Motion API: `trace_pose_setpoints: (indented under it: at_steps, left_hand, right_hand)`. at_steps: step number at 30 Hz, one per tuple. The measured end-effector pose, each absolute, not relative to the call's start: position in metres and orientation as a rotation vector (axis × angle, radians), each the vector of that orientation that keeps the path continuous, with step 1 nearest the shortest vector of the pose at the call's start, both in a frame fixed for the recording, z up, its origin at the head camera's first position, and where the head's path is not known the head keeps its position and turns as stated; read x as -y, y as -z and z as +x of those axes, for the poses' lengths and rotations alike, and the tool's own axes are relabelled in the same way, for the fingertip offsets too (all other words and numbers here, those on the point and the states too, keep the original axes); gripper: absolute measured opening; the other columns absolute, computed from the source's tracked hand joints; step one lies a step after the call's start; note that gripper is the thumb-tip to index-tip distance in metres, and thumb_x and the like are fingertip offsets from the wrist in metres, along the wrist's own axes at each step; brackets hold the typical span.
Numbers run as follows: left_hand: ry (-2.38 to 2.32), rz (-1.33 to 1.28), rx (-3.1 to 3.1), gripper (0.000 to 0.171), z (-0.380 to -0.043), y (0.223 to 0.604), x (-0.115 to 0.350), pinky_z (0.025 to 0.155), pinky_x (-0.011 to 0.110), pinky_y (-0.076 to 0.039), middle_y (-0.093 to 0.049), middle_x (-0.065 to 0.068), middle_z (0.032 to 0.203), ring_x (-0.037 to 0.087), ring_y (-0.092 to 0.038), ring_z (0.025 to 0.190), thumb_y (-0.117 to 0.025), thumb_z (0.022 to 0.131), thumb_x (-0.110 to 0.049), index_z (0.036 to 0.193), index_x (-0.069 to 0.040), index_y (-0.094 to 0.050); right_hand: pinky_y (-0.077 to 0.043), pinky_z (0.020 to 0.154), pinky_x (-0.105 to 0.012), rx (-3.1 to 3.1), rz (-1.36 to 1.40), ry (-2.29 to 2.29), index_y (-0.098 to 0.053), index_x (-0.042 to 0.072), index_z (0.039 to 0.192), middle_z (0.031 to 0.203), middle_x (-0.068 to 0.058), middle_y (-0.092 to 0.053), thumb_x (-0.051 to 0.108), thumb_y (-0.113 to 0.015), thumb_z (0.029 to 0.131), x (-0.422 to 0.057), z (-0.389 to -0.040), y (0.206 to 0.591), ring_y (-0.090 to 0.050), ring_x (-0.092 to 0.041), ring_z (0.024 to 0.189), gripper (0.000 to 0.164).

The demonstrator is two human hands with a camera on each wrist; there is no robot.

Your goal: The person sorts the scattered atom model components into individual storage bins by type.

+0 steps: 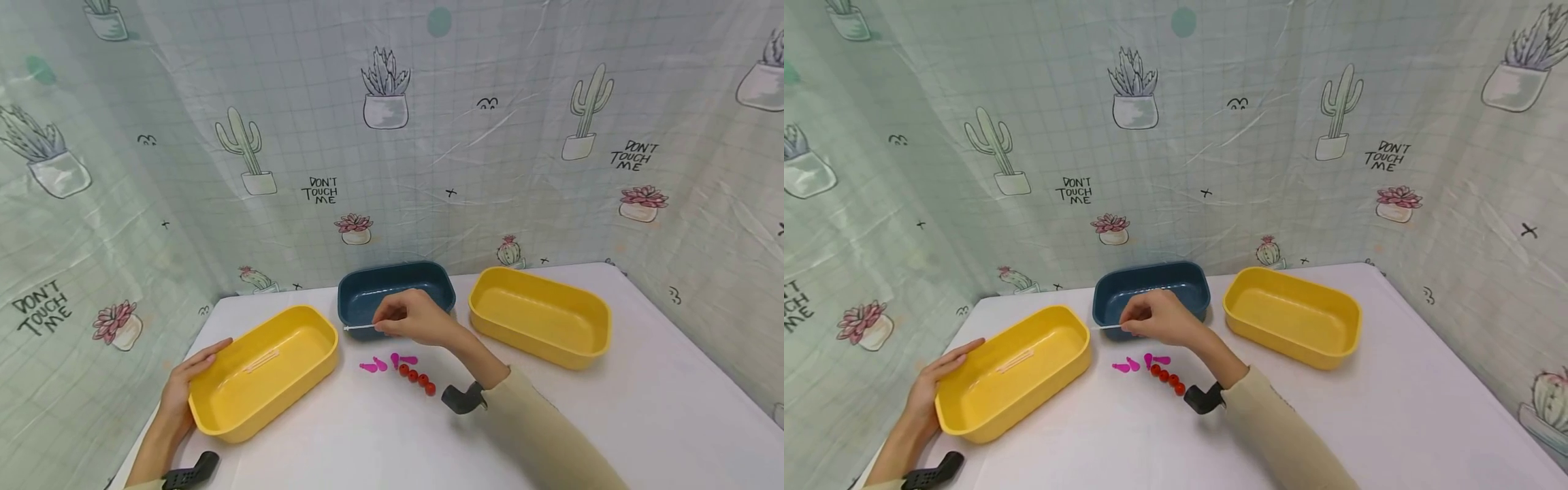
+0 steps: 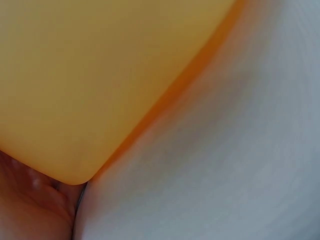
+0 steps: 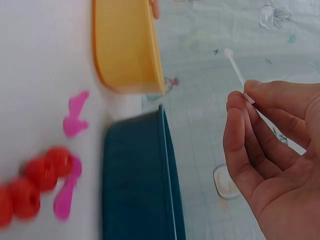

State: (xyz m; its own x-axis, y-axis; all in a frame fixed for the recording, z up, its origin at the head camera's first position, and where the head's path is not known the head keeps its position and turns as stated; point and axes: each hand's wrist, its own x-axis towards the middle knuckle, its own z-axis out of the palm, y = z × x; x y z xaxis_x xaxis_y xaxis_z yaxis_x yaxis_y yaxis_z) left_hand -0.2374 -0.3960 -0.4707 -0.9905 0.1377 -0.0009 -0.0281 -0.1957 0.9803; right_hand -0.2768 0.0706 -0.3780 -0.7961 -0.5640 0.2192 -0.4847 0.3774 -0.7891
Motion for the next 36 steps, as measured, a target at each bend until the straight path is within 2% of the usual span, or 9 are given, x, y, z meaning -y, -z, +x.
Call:
trace_pose_setpoints:
  at_steps: [9,15,23,31,36]
  left_hand:
    - [-2.351,0.112,-1.922,0.042,-0.238,0.470,0.395,0.098,0.017,-0.054,-0.068,-0.020,0.134,-0.003,-0.065,0.121,-0.039,0.112,-0.019,0.150,-0.013,-0.055]
    - [-2.328,0.084,-1.976,0.043,-0.239,0.470,0.394,0.098,0.015,-0.054,-0.067,-0.021,0.133,-0.005,-0.064,0.122,-0.040,0.112,-0.021,0.152,-0.012,-0.053]
    - [-2.318,0.055,-1.992,0.043,-0.239,0.470,0.394,0.097,0.016,-0.054,-0.067,-0.022,0.132,-0.005,-0.064,0.120,-0.041,0.112,-0.023,0.152,-0.012,-0.052]
    - [-2.303,0.012,-1.999,0.044,-0.240,0.471,0.395,0.097,0.015,-0.054,-0.066,-0.024,0.131,-0.006,-0.064,0.120,-0.041,0.112,-0.024,0.153,-0.013,-0.050]
    - [-2.307,0.019,-2.001,0.044,-0.240,0.471,0.395,0.097,0.015,-0.054,-0.067,-0.024,0.131,-0.006,-0.064,0.120,-0.041,0.112,-0.024,0.153,-0.013,-0.050]
  right_hand:
    - [-0.059,0.077,-0.018,-2.458,-1.033,1.452,-0.078,0.006,0.103,0.094,-0.001,-0.075,0.014,-0.075,0.095,-0.027,-0.282,0.374,-0.065,-0.008,0.079,0.011]
    - [-0.059,0.073,-0.019,-2.424,-1.043,1.500,-0.079,0.010,0.102,0.091,-0.002,-0.075,0.014,-0.075,0.095,-0.002,-0.286,0.373,-0.065,-0.010,0.073,0.009]
    - [-0.059,0.070,-0.018,-2.370,-1.049,1.516,-0.078,0.005,0.100,0.086,-0.006,-0.074,0.010,-0.074,0.095,0.030,-0.289,0.375,-0.064,-0.007,0.070,0.008]
    - [-0.057,0.067,-0.017,-2.358,-0.977,1.456,-0.077,0.010,0.098,0.082,0.002,-0.071,0.015,-0.074,0.095,0.054,-0.292,0.378,-0.064,-0.007,0.070,0.006]
    - [-0.057,0.065,-0.017,-2.360,-0.937,1.447,-0.077,0.009,0.097,0.081,0.001,-0.071,0.014,-0.075,0.095,0.067,-0.292,0.377,-0.064,-0.008,0.070,0.005]
